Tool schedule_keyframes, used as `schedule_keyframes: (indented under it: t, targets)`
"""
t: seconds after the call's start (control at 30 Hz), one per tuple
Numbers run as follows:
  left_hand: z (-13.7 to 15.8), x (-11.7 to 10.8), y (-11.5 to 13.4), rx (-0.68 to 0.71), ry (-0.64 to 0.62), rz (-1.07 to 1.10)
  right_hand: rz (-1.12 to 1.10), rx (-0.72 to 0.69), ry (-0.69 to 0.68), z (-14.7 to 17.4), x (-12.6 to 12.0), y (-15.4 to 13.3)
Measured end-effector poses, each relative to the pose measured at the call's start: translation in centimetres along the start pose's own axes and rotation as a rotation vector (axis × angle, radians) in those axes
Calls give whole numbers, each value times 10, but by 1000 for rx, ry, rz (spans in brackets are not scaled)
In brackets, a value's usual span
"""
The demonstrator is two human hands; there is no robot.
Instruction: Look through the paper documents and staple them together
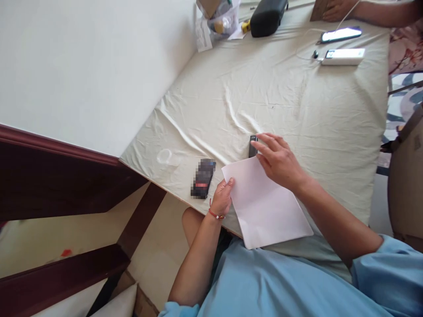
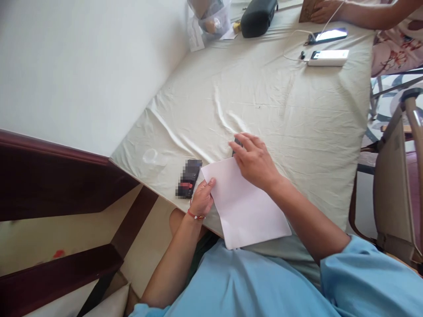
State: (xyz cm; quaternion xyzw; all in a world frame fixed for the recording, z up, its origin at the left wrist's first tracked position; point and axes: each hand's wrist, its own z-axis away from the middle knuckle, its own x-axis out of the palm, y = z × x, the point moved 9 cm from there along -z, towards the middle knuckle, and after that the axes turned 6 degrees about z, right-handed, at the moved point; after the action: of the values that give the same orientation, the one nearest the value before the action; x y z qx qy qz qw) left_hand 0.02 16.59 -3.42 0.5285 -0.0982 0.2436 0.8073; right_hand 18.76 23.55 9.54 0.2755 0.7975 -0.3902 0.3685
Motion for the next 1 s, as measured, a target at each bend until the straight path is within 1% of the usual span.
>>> schedule_keyframes:
  t: [0.07,0.1,0.17,0.2,0.3,0.4,0.53,0.63,0.7,0.77,0.9,1.0]
  targets:
    - [1,6,-1,4,-23,8,58,-60,-83,-8,8,-20]
    - [3,9,-1,4,-42,17,79,-98,-148,-10,17,-29]
    - [5,13,-4,0,-76,37,100,-162,-279,-9,33,-41]
    - [6,14,-5,-1,-86,45,102,-183,-324,-8,38,-45]
    - [8,14,-9,-6,-79,64,102,-167,-351,-8,41,-47]
    - [7,16,-13,-47,-59,82,109,-71,-397,-13,46,-34]
    - [-2,19,-21,-156,-12,51,119,74,-544,-21,72,-5]
    - [-8,20,-24,-188,26,34,130,108,-598,-26,84,5]
    - [-8,20,-25,-193,35,38,135,109,-598,-27,82,4]
    - [-6,23,-25,-185,24,45,149,116,-590,-23,76,4]
    - [1,32,-25,-170,-61,65,121,168,-568,-11,58,16]
    - [1,37,-32,-222,-77,48,57,251,-656,-2,59,35]
